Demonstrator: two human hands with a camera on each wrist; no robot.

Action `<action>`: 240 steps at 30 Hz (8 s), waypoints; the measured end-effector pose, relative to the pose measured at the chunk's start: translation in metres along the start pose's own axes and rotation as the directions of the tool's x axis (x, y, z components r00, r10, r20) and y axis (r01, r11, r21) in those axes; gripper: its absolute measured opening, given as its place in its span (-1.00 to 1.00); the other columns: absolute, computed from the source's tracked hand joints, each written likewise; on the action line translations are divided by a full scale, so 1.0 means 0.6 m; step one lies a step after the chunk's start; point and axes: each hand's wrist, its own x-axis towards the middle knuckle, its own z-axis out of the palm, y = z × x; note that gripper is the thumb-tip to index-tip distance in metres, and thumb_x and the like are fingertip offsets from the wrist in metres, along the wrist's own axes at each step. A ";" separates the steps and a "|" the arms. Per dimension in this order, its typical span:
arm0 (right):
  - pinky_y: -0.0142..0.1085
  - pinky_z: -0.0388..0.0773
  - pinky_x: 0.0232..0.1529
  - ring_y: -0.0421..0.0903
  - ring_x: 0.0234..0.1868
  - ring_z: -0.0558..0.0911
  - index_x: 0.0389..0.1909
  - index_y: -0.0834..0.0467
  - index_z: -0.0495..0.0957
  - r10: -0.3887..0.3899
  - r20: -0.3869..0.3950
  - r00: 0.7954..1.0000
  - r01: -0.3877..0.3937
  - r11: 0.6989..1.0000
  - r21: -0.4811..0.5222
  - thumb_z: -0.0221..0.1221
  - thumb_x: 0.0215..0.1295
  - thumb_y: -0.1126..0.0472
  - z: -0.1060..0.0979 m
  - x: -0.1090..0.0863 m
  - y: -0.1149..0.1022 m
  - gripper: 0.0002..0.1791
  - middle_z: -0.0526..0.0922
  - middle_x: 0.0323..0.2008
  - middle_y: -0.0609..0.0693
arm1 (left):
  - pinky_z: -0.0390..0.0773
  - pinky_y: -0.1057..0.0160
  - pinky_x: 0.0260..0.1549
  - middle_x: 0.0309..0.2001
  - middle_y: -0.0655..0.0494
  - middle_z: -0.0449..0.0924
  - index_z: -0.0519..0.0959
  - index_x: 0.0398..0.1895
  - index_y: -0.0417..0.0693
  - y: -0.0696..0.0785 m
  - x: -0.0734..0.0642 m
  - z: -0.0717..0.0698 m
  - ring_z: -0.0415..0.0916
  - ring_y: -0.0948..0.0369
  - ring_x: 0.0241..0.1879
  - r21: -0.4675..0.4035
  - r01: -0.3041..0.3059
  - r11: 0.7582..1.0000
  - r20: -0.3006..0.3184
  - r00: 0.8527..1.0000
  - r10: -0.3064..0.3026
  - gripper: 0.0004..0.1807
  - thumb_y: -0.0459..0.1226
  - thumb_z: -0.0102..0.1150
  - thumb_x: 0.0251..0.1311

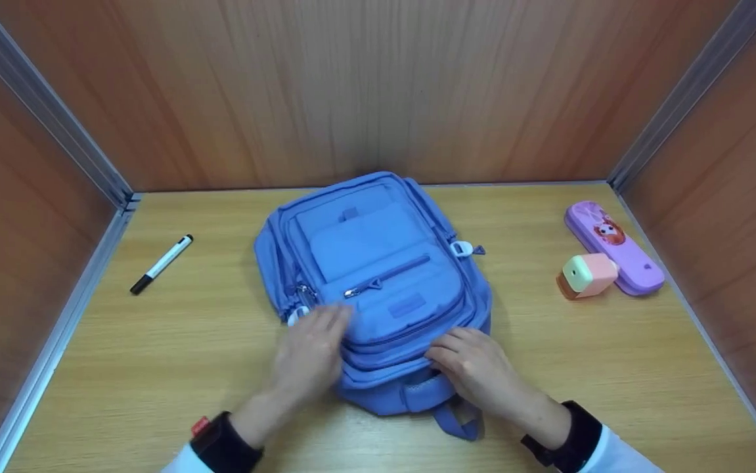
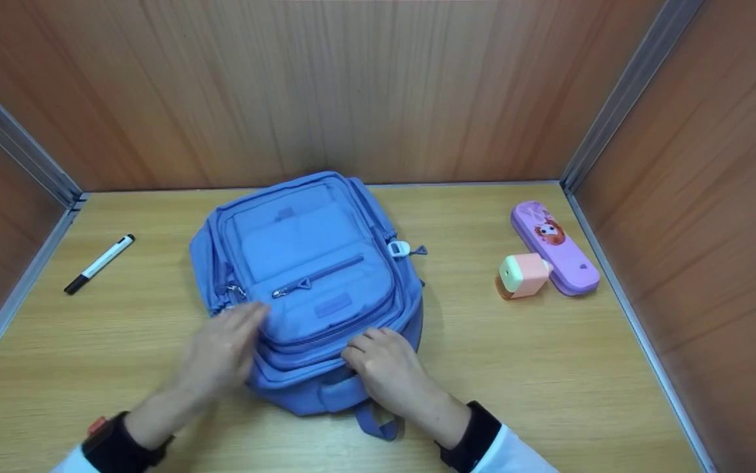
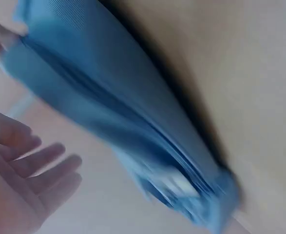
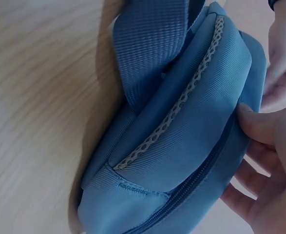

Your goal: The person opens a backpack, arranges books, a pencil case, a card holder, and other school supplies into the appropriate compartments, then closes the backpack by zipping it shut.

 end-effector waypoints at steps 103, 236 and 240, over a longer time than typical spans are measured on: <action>-0.25 0.36 -0.41 -0.09 -0.47 0.51 -0.48 0.08 0.74 0.117 -0.079 0.990 -0.132 0.969 -0.210 0.39 0.22 -0.30 0.130 0.152 -0.039 -0.51 0.64 -0.51 -0.08 | 0.54 0.21 -0.76 -0.56 0.05 0.54 0.65 -0.59 -0.11 -0.015 -0.047 0.047 0.48 0.14 -0.53 0.277 0.017 0.961 0.104 0.993 -0.047 -0.86 -0.50 0.37 -0.17; -0.20 0.36 -0.33 -0.20 -0.47 0.49 -0.49 0.08 0.71 0.523 -0.223 0.823 -0.486 0.851 0.200 0.50 0.13 0.27 0.021 0.028 0.023 -0.86 0.56 -0.59 -0.21 | 0.66 0.06 -0.53 -0.48 -0.07 0.59 0.68 -0.54 -0.22 -0.146 -0.057 0.017 0.55 -0.01 -0.49 0.090 0.111 0.990 0.148 0.981 -0.123 -0.77 -0.68 0.23 -0.12; -0.21 0.39 -0.33 -0.20 -0.46 0.51 -0.49 0.06 0.71 0.517 -0.226 0.825 -0.473 0.852 0.224 0.50 0.14 0.27 0.019 0.026 0.021 -0.86 0.59 -0.56 -0.22 | 0.71 -0.01 -0.41 -0.37 -0.15 0.65 0.70 -0.46 -0.29 -0.159 -0.050 0.017 0.60 -0.08 -0.37 0.089 0.152 0.984 0.171 0.971 -0.165 -0.75 -0.70 0.21 -0.15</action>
